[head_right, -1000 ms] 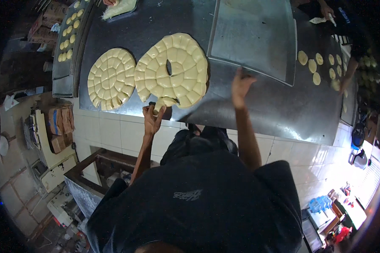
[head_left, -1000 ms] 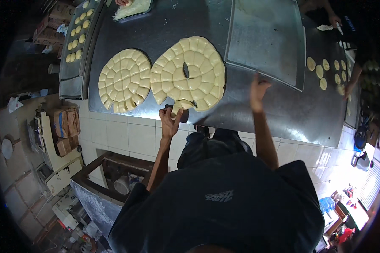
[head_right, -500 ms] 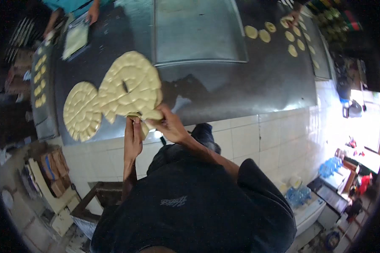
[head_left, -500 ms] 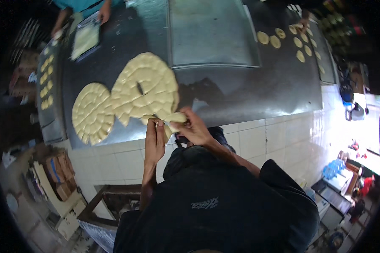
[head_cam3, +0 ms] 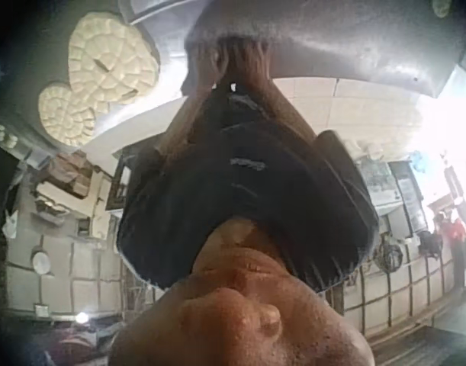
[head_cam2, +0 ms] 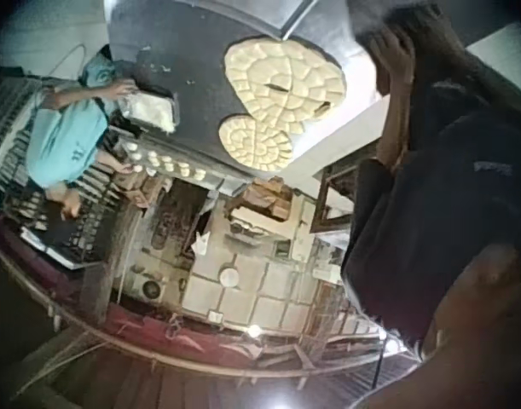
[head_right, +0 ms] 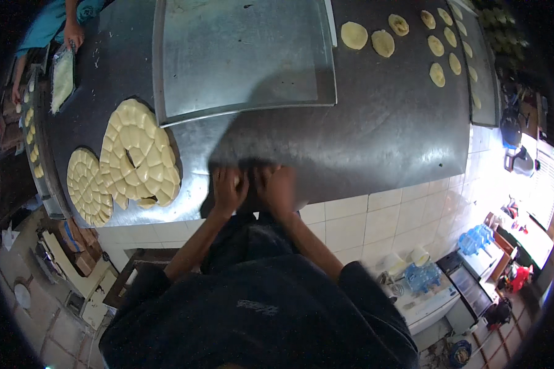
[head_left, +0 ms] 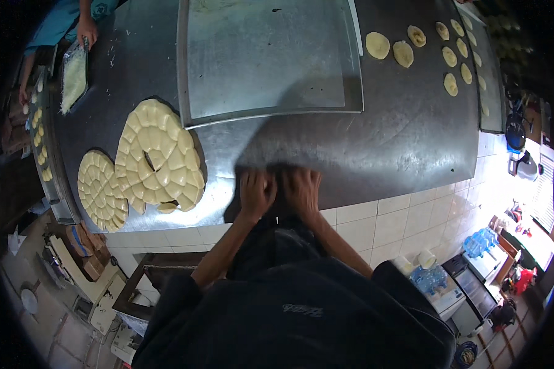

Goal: Shaping and rounding small pieces of bread dough and placing them on baking trays.

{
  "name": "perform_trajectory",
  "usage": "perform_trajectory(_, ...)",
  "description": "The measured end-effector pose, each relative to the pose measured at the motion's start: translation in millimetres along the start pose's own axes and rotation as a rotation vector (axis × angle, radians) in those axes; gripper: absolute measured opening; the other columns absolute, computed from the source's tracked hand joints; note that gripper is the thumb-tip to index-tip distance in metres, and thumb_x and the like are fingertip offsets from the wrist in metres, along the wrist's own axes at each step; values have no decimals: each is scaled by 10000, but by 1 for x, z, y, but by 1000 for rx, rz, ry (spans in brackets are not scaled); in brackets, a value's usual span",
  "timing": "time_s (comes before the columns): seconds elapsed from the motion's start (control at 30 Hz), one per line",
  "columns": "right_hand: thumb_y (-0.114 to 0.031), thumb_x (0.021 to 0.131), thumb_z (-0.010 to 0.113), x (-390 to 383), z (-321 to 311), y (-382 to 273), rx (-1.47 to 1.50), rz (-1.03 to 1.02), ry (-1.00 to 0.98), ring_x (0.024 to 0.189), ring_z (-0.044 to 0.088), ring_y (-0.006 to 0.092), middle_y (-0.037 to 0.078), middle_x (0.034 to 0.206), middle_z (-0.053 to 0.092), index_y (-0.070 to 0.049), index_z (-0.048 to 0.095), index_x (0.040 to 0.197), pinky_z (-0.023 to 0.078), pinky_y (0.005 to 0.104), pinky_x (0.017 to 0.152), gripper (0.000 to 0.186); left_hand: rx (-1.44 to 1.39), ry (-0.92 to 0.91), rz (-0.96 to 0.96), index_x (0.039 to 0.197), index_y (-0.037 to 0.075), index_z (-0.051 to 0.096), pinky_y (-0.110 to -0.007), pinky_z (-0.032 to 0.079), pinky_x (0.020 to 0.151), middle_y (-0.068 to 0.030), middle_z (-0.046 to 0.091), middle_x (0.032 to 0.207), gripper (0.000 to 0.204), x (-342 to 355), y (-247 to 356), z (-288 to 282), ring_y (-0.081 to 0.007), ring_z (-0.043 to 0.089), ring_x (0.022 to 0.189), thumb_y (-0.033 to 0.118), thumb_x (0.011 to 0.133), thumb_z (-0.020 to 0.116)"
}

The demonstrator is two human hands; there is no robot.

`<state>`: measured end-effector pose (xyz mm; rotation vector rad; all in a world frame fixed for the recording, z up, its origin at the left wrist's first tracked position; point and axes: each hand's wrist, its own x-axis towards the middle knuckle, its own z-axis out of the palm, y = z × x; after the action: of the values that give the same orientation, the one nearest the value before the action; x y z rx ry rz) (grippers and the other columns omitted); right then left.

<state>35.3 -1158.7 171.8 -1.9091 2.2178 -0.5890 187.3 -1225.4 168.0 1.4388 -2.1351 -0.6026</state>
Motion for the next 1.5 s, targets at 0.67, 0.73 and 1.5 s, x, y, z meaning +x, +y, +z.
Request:
perform_trajectory(0.67,-185,872,628,13,2,15,174,321,281,864,539,346,186,901,563,-20,542,938,422,455,784,197,-97,22,80,840,48,490,-437,407,665,-146,518,778,181,-26,-36,-16,-337,518,747,118,820,656)
perform_trajectory(0.73,-209,875,637,-8,25,2,18,240,235,879,536,355,188,905,553,-27,534,944,414,473,807,220,-132,128,51,839,48,497,-431,411,637,-139,525,730,177,-6,-17,2,-324,530,691,116,821,658)
perform_trajectory(1.5,-167,816,672,-9,15,-25,448,388,410,967,541,333,165,1008,594,-18,576,1052,423,441,853,295,-274,108,-50,1039,40,520,-417,421,824,-147,565,978,344,-32,-34,-16,-318,542,913,141,769,709)
